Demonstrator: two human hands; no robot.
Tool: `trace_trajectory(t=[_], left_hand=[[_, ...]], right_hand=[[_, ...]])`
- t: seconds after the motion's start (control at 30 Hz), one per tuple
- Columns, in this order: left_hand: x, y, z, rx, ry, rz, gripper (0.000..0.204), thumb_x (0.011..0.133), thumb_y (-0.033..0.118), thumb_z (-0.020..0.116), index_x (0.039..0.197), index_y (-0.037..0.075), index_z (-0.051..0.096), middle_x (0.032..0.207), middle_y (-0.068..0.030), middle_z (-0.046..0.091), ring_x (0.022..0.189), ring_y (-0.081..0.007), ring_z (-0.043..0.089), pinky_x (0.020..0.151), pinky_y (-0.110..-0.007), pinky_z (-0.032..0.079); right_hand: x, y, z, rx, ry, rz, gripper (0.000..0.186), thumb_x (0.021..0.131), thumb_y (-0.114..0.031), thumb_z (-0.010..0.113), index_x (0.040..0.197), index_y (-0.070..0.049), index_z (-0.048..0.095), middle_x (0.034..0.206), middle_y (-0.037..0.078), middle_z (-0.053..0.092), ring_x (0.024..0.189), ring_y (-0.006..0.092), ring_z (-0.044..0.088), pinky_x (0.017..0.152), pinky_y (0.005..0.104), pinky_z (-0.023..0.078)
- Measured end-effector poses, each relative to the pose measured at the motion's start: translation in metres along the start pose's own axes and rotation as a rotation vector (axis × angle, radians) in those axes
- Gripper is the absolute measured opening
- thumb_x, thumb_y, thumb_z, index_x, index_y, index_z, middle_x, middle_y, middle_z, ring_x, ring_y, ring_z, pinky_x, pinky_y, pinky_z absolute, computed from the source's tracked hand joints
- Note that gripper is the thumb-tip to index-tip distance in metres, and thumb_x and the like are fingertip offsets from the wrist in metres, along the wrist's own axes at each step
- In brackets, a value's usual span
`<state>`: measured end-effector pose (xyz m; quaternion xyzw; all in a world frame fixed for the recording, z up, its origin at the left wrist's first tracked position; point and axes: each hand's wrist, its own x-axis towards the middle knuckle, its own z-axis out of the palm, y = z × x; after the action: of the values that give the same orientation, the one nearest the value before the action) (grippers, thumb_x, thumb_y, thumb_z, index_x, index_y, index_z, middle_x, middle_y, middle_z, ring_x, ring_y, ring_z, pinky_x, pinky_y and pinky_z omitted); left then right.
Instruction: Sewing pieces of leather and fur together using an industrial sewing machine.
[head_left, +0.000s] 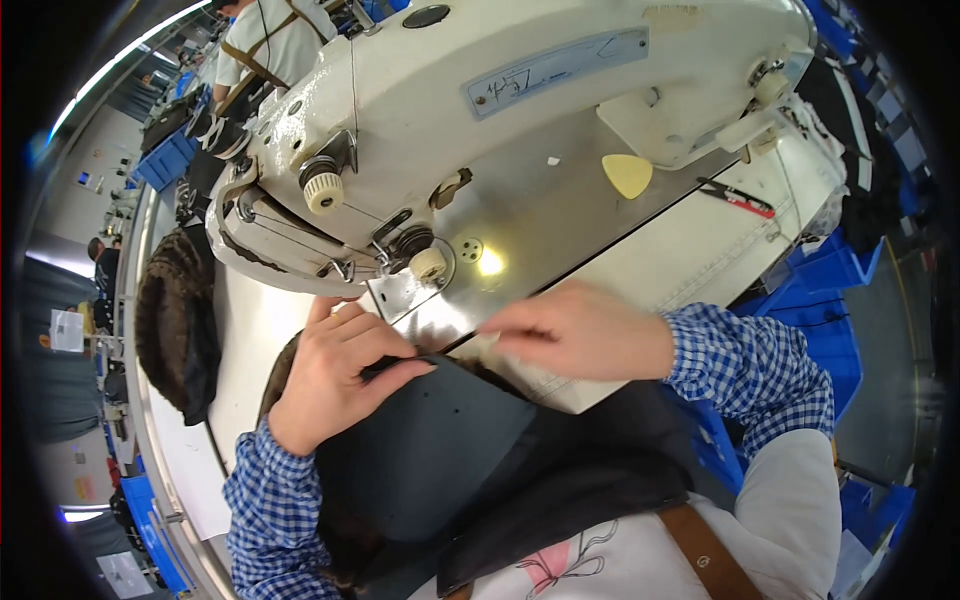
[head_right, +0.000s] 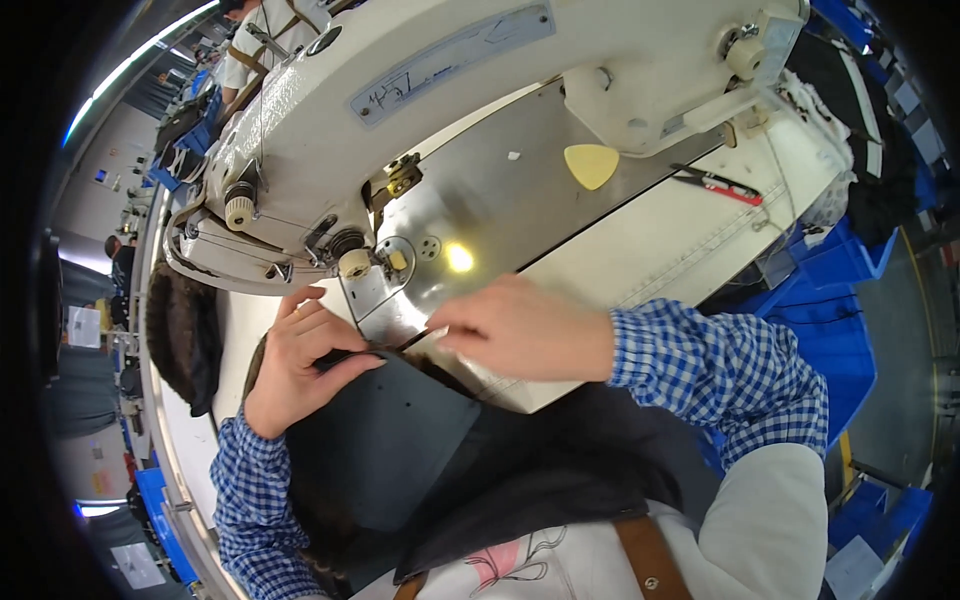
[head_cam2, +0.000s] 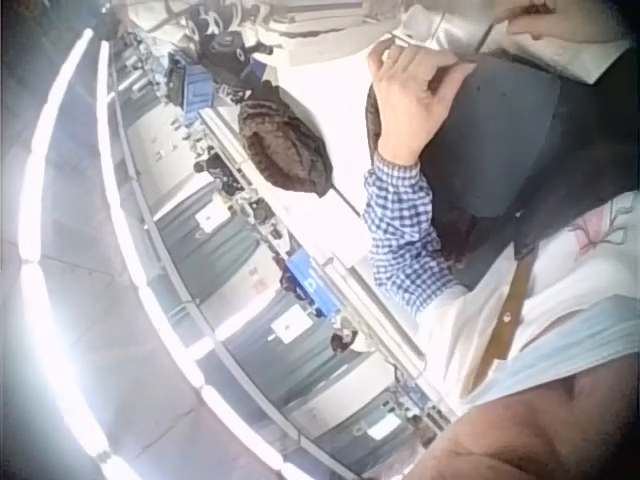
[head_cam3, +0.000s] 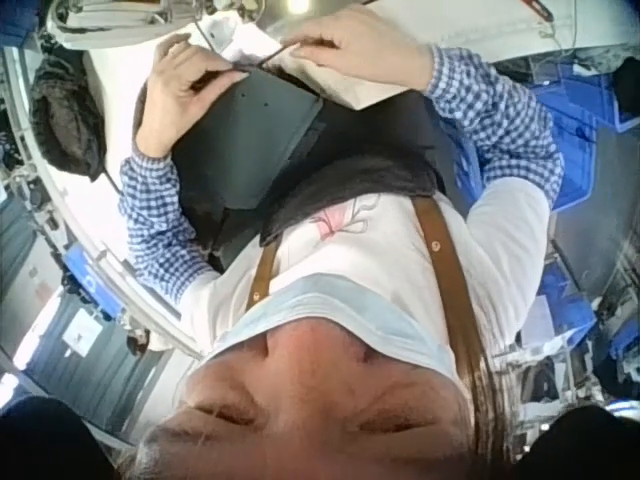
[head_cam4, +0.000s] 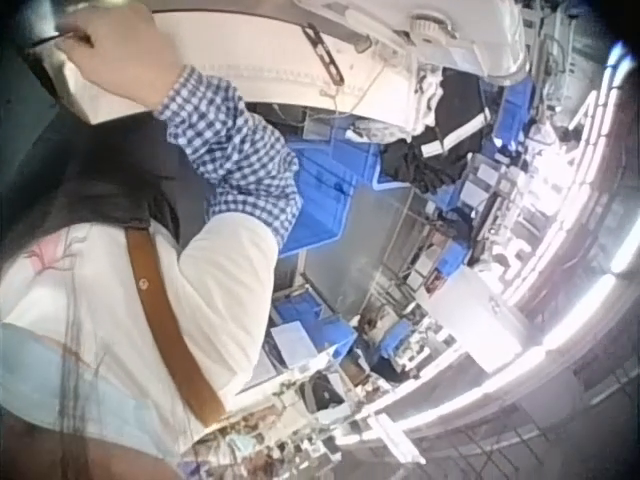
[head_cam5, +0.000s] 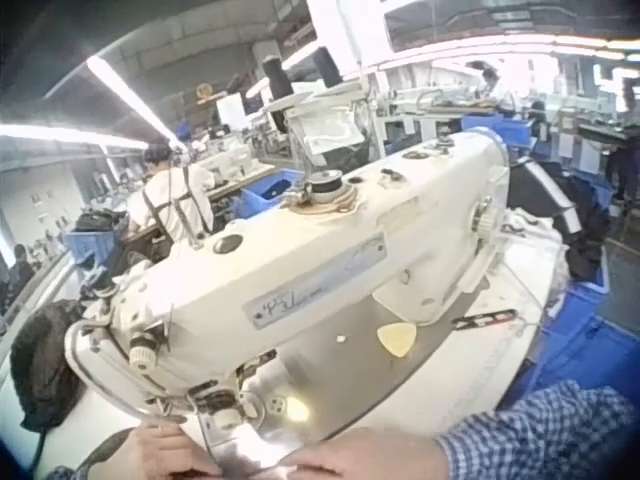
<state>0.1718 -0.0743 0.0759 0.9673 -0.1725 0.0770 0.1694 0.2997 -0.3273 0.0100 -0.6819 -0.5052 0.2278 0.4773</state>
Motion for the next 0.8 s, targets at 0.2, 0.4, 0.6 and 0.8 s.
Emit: trace_trajectory(t=[0.2,0.4,0.6,0.8], left_hand=[[-0.001,-0.007,-0.006,-0.043,-0.021,-0.049,0.019,0.078,0.020,0.087,0.080,0.011,0.070,0.078,0.0004,0.066,0.078,-0.0209,0.062,0.100,-0.043,0.042],[0.001,-0.008,-0.002,-0.093,-0.050,-0.102,0.018,0.080,0.020,0.086,0.083,0.011,0.071,0.080,0.0003,0.067,0.082,-0.0211,0.064,0.112,-0.047,0.038],[0.005,-0.008,0.001,-0.164,-0.065,-0.089,0.018,0.081,0.019,0.086,0.085,0.010,0.071,0.082,0.0009,0.069,0.084,-0.0196,0.064,0.115,-0.048,0.035],[-0.001,-0.023,0.008,-0.251,-0.081,-0.151,0.015,0.084,0.020,0.083,0.086,0.009,0.073,0.083,-0.0017,0.071,0.084,-0.0211,0.066,0.113,-0.043,0.038]], right_hand=[[0.020,0.053,-0.085,-1.008,0.397,-0.171,0.030,0.094,-0.010,0.059,0.122,-0.005,0.068,0.104,0.012,0.072,0.100,0.0301,0.066,0.087,0.0390,0.057],[0.044,0.079,-0.100,-1.056,0.343,-0.134,0.030,0.092,-0.010,0.060,0.120,-0.009,0.069,0.107,0.007,0.071,0.106,0.0266,0.063,0.089,0.0381,0.056],[0.040,0.082,-0.101,-1.100,0.290,-0.124,0.023,0.095,-0.009,0.060,0.116,-0.009,0.070,0.111,0.004,0.067,0.107,0.0255,0.062,0.091,0.0372,0.055],[0.017,0.014,-0.056,-0.460,0.272,-0.190,0.023,0.089,-0.005,0.070,0.113,-0.008,0.071,0.104,0.007,0.070,0.092,0.0253,0.067,0.080,0.0364,0.056]])
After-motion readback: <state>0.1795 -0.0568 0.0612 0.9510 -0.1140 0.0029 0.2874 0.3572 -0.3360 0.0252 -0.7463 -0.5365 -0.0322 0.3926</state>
